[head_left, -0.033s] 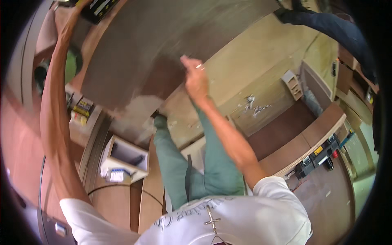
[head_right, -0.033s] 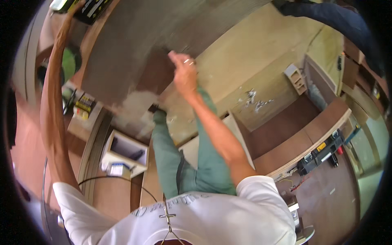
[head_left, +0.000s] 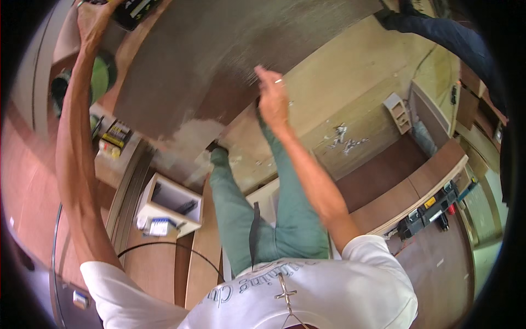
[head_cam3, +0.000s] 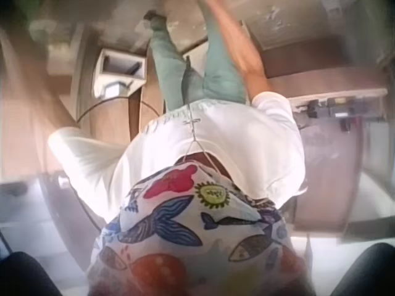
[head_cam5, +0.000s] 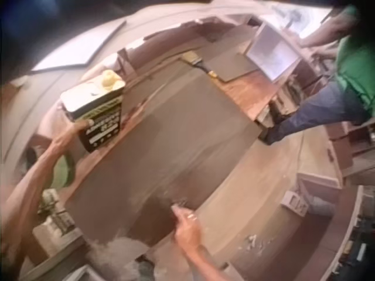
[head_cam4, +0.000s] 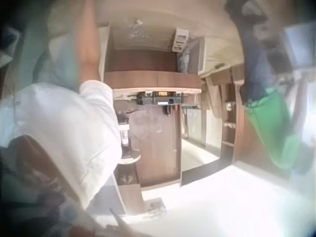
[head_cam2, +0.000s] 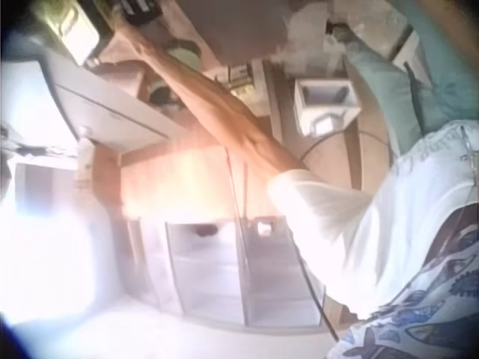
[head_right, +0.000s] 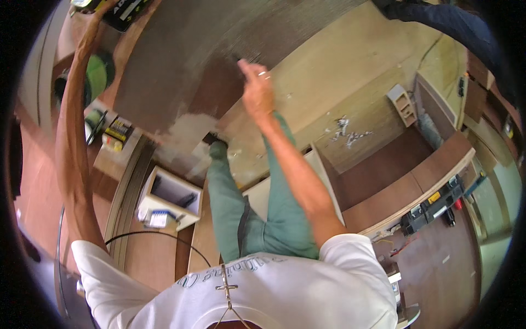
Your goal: The person applies adhesive from a metal container onto several wooden boards and furniture panels, spreading it evenly with a plastic spreader.
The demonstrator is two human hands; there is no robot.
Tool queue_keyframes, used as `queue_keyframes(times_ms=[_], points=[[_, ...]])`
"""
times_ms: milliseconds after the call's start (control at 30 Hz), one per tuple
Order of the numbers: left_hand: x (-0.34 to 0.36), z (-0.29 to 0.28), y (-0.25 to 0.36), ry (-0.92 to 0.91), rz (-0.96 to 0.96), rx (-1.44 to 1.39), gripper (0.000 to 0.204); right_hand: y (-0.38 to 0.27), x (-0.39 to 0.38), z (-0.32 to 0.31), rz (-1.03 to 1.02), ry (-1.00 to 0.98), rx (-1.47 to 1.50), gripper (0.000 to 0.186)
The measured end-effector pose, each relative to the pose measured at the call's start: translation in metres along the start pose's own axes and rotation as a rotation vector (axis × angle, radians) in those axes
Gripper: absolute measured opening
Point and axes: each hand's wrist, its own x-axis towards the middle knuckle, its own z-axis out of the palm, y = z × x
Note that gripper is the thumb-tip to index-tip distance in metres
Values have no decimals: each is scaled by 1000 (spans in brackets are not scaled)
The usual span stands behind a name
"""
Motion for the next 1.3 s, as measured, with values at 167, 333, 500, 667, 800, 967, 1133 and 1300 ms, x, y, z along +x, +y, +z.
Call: queue_keyframes(times_ms=[167, 333, 500, 667, 800, 967, 1133, 1300], points=[[-105, -76, 38, -219, 318, 313, 67, 15, 1, -38, 43, 26, 11, 40], [-250, -138, 51, -394, -84, 341, 86, -3, 1, -40, 14, -71, 75, 40], [-383, -150, 30, -433, -614, 146, 95, -18, -10, -11, -39, -179, 95, 39], [-472, -149, 8, -531, -846, 335, 97, -14, -32, 19, -124, -267, 109, 39], [-514, -150, -5, -557, -847, 285, 100, -11, -63, 25, -85, -336, 44, 41], [-518, -168, 12, -521, -917, 158, 97, -23, -104, 42, -39, -350, 35, 41], [-504, -173, 23, -518, -919, 157, 95, -29, -119, 51, -35, -369, 7, 41], [-498, -168, 10, -593, -936, 243, 102, -31, -108, 59, -102, -382, 25, 40]])
